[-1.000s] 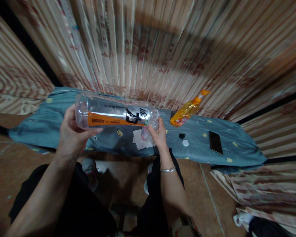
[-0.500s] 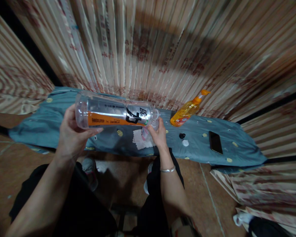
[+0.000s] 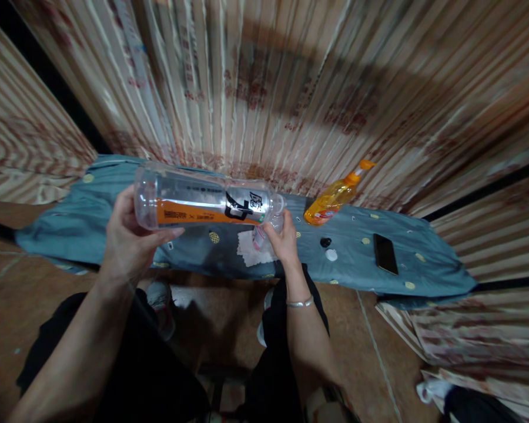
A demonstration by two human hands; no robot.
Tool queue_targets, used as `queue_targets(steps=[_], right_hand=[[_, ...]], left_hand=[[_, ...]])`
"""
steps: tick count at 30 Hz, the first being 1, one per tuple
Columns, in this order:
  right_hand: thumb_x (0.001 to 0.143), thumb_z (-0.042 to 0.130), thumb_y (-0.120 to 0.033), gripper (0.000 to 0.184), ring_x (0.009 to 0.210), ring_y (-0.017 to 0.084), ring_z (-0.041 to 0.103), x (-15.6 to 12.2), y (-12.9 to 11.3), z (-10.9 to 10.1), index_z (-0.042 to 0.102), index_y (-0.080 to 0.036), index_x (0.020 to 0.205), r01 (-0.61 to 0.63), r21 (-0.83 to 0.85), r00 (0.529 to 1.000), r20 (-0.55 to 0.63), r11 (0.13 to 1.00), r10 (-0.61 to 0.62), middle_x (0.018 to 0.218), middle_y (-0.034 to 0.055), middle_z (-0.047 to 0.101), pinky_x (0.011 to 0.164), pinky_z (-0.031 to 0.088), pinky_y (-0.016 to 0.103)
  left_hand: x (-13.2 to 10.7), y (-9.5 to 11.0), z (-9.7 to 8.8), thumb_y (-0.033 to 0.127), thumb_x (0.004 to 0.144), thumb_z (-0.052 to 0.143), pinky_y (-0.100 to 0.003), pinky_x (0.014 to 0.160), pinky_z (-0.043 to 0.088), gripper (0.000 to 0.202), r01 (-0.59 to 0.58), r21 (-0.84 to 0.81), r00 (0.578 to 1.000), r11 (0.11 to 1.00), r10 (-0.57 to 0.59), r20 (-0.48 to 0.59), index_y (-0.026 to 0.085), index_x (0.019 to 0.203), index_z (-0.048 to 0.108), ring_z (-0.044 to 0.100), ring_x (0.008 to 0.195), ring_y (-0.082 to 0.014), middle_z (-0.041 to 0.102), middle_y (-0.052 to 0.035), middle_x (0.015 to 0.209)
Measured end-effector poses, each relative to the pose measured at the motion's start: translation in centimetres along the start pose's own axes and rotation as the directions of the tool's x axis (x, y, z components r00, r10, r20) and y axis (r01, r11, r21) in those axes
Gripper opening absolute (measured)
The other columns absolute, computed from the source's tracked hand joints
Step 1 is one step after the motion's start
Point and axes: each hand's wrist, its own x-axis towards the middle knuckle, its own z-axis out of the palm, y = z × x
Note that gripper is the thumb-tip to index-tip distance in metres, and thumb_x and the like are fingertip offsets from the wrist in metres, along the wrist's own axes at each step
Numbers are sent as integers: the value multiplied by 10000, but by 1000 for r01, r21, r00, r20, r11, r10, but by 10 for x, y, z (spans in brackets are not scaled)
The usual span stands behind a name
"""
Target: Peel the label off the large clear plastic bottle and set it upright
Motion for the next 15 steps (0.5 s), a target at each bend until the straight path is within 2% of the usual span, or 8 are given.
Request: queue_targets(steps=[7,15], right_hand=[[785,668,-411,420,948,258,641,0,-1,0,595,-193,1136,11,-7,1000,-9,1000,-11,1022,71,700,900,506,416],[778,663,-399,445,981,262,646,1,-1,0,592,-188,1163,22,0,1000,-7,1000,-22,1057,80,705,928,506,427]], left_hand=[[1,-1,0,216,523,984,-467,1068,565,802,-7,-26,1000,1000,6,-6,276,1231,614,595,1280,-286,656,-2,1278],[1,-1,0,220,535,981,-473,1063,568,792,-7,-23,1000,1000,7,3,302,1235,619,589,1295,-294,644,-15,1299]])
